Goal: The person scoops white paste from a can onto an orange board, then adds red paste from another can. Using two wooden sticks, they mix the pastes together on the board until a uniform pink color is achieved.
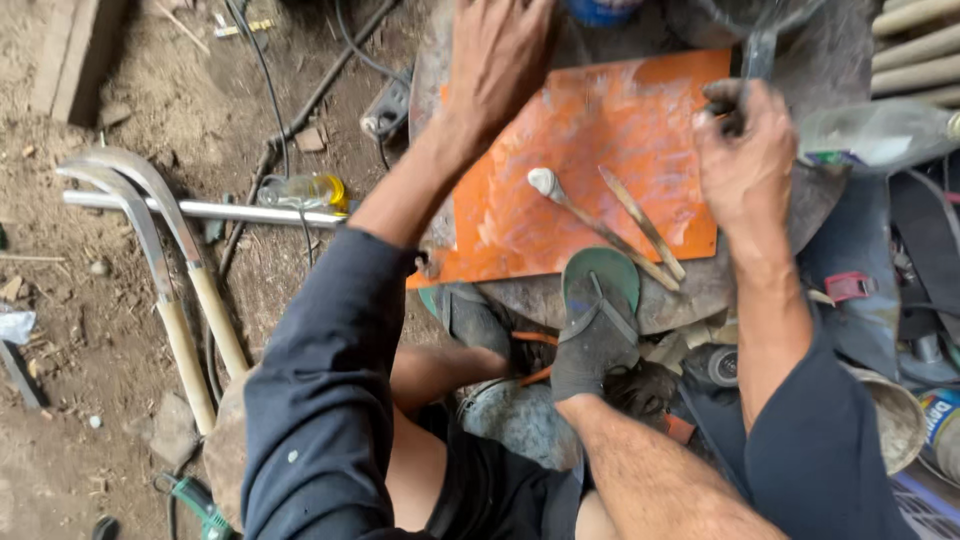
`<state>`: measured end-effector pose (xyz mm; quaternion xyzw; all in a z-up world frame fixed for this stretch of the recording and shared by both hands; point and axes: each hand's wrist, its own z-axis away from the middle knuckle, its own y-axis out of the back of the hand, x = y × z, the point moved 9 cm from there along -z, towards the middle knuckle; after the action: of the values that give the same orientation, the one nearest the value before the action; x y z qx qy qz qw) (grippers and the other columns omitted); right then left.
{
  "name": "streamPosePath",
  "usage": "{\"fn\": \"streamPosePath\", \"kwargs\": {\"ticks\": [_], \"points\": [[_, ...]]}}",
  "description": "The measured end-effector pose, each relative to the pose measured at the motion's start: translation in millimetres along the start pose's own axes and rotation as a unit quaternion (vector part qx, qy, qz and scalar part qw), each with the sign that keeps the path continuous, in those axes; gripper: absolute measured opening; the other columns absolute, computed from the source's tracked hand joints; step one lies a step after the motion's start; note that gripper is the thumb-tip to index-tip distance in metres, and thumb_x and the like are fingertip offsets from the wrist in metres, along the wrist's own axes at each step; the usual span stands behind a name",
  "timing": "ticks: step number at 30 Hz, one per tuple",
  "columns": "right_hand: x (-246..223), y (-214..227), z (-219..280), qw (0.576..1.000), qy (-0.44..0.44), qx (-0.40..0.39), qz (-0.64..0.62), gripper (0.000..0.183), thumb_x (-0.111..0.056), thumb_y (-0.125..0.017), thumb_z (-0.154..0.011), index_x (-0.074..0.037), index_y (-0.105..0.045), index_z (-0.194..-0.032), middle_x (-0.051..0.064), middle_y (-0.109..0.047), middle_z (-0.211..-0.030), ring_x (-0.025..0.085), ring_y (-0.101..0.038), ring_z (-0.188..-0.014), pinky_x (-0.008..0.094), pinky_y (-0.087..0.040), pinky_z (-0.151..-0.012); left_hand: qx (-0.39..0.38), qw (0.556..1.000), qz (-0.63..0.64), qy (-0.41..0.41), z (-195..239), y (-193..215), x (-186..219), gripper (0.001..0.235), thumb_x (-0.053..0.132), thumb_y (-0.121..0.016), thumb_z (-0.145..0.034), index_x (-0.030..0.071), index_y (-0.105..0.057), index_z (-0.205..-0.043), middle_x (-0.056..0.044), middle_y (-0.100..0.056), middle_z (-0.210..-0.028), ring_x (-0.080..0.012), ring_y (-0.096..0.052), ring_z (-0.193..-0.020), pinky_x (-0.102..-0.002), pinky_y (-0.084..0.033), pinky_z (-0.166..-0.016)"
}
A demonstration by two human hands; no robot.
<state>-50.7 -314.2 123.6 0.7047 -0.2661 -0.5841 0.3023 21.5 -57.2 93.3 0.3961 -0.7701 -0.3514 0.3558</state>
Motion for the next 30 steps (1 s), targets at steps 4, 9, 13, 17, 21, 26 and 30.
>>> {"fn": "streamPosePath", "kwargs": {"ticks": [4,9,13,17,21,26,30], "points": [[23.2,-31.8,27.7,0.986,-0.078,-0.142,0.048,0.018,-0.012,-0.07,-0.1,0.002,-0.068,-0.112,0.022,-0.069,-0.103,0.034,-0.069,-0.092,0.046,-0.054,-0.083,0.009,0.981,0.18,0.064,47.6,29.9,45.9,0.043,0.009,-0.068,-0.096,0.004,-0.05,-0.135,-0.025,-0.059,-0.122,-0.0429,-0.056,-0.112,-0.049,-0.05,-0.096],[27.4,-69.8,97.6,0.963,-0.059,-0.196,0.174,0.034,-0.014,-0.076,-0.088,0.008,-0.063,-0.11,0.032,-0.06,-0.103,0.05,-0.061,-0.097,0.054,-0.05,-0.083,-0.355,0.845,0.312,0.249,143.9,17.5,85.4,0.031,0.024,-0.067,-0.093,0.002,-0.064,-0.115,-0.02,-0.074,-0.091,-0.0417,-0.071,-0.086,-0.053,-0.055,-0.073],[14.9,-58.1,103.9,0.962,0.012,-0.188,0.195,0.021,-0.007,-0.069,-0.093,0.007,-0.061,-0.107,0.03,-0.062,-0.102,0.048,-0.063,-0.095,0.054,-0.051,-0.082,-0.351,0.792,0.398,0.301,191.4,71.5,121.9,0.039,0.032,-0.069,-0.094,-0.002,-0.07,-0.114,-0.022,-0.074,-0.097,-0.0372,-0.073,-0.093,-0.045,-0.056,-0.078],[16.5,-56.5,106.5,0.96,-0.171,-0.212,0.059,0.024,-0.017,-0.074,-0.094,0.003,-0.063,-0.101,0.02,-0.069,-0.089,0.034,-0.067,-0.075,0.045,-0.053,-0.067,-0.299,0.661,0.499,0.474,218.1,58.2,121.8,0.047,0.037,-0.063,-0.097,-0.002,-0.067,-0.122,-0.014,-0.079,-0.097,-0.0212,-0.076,-0.092,-0.036,-0.059,-0.081],[-14.3,-99.0,132.9,0.851,-0.354,-0.225,-0.315,0.021,-0.016,-0.072,-0.094,0.0,-0.063,-0.105,0.009,-0.069,-0.082,0.016,-0.064,-0.063,0.033,-0.052,-0.057,-0.226,0.503,0.627,0.55,225.9,21.0,141.8,0.048,0.035,-0.059,-0.1,-0.001,-0.055,-0.131,-0.01,-0.071,-0.1,-0.0148,-0.07,-0.089,-0.034,-0.058,-0.075],[-42.9,-102.5,126.2,0.936,-0.19,-0.265,-0.13,0.021,-0.015,-0.068,-0.099,-0.002,-0.071,-0.115,0.014,-0.069,-0.097,0.024,-0.066,-0.076,0.036,-0.053,-0.068,-0.174,0.564,0.588,0.553,243.1,18.8,115.3,0.035,0.017,-0.055,-0.099,-0.002,-0.057,-0.129,-0.006,-0.069,-0.092,-0.0116,-0.063,-0.075,-0.03,-0.053,-0.064],[-46.5,-81.6,105.0,0.973,0.025,-0.183,0.137,0.026,-0.015,-0.074,-0.094,0.003,-0.068,-0.113,0.025,-0.059,-0.104,0.042,-0.061,-0.096,0.048,-0.05,-0.082,-0.144,0.547,0.569,0.597,255.2,21.3,101.0,0.031,0.015,-0.051,-0.103,-0.002,-0.058,-0.128,-0.005,-0.066,-0.085,-0.0108,-0.056,-0.067,-0.029,-0.048,-0.06]]}}
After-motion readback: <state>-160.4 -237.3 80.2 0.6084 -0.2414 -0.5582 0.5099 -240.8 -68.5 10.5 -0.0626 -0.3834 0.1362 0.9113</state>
